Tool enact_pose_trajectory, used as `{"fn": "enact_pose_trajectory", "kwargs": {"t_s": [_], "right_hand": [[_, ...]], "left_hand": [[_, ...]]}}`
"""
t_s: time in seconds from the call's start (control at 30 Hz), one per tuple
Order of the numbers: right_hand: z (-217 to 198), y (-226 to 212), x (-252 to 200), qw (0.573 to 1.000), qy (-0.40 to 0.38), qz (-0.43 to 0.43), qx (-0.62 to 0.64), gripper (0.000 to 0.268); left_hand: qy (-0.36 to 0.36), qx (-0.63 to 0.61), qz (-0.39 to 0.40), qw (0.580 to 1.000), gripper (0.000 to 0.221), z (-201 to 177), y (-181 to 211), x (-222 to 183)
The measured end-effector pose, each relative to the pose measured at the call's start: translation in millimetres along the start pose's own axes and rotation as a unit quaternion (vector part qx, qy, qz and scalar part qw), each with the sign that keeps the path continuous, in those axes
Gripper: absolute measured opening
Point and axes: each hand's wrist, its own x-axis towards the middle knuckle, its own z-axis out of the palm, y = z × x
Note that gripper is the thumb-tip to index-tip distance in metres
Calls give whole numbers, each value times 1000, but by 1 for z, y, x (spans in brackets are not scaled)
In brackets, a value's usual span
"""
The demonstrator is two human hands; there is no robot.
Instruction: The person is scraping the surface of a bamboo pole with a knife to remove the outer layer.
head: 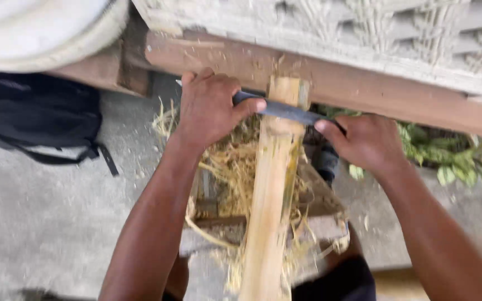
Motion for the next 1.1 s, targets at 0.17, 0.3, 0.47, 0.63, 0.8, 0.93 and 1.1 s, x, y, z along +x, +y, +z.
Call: {"fn": "enact_pose_trajectory", "kwargs": {"t_s": [0.17, 0.3, 0.47, 0.63, 0.8, 0.93, 1.1], "right_hand": [[22, 0, -35, 995, -79, 65, -7, 69], [40, 20, -32, 981, -170, 93, -6, 70], [43, 20, -17, 1000, 2, 18, 19, 73], [21, 18, -1, 996, -70, 40, 31, 72], [22, 14, 9, 949, -252, 179, 57, 80], [22, 12, 0, 966, -223, 122, 53, 74], [18, -3, 3, 934, -243, 229, 125, 80]], "left_hand": [[-27, 7, -4, 1000, 63, -13, 24, -10], [-34, 82, -1, 996, 59, -23, 24, 11], [-33, 70, -3, 997, 58, -21, 23, 13], [3, 107, 26, 994, 58, -26, 22, 37], [-48, 127, 1, 991, 64, -24, 26, 26], [-84, 128, -19, 988, 65, -22, 16, 39], [-222, 180, -15, 958, 70, -29, 35, 37]]}}
